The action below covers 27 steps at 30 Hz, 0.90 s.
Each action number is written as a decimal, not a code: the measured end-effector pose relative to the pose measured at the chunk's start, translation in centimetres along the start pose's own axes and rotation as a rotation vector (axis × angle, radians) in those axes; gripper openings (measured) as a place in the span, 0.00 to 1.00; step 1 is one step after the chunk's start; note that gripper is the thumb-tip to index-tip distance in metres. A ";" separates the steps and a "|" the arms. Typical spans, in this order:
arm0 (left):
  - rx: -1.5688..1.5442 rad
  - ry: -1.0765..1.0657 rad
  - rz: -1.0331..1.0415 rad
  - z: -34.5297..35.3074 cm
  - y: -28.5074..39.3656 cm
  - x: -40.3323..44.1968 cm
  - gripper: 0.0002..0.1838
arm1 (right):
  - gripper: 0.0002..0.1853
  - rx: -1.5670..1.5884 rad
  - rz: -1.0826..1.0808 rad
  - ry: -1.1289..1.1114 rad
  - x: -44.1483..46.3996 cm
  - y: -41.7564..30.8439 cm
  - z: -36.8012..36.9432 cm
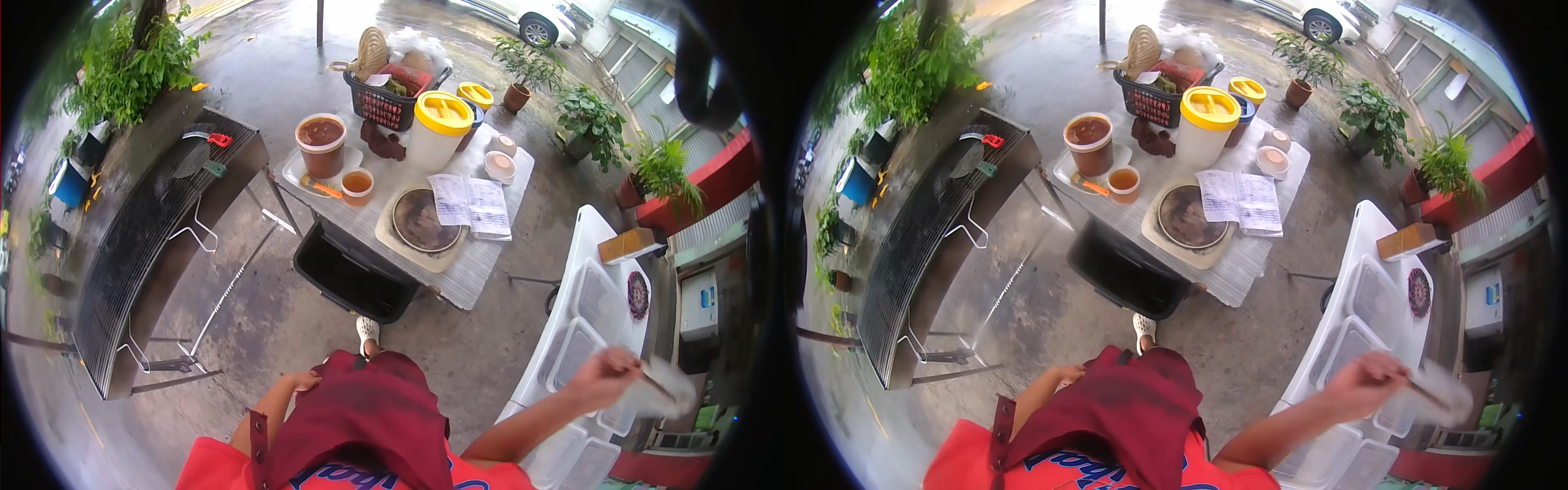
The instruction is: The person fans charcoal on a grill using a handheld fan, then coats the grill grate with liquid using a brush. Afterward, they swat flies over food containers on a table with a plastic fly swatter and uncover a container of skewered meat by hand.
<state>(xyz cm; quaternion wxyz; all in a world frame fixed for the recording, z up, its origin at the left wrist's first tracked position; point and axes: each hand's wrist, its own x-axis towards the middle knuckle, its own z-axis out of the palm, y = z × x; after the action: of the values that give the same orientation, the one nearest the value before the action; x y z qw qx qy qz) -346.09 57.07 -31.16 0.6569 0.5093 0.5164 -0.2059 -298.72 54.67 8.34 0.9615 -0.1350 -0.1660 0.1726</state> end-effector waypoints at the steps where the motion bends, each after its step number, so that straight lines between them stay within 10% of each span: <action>1: -0.087 0.024 0.019 -0.1 -0.5 0.1 0.29 | 0.09 -0.194 -0.248 -0.112 1.7 -1.7 0.5; 13: -0.330 -0.036 -0.254 2.3 -7.3 1.7 0.30 | 0.17 -0.728 -1.218 0.117 2.3 -4.4 4.9; 27: -0.102 0.010 -0.115 0.3 -6.5 3.8 0.28 | 0.22 -0.867 -1.213 -0.123 3.9 -9.6 4.4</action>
<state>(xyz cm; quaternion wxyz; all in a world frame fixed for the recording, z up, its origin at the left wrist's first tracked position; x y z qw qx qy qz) -349.68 55.21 -37.48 0.6665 0.4456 0.5580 -0.2140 -294.12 48.38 16.39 0.7373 -0.3769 -0.3180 -0.4618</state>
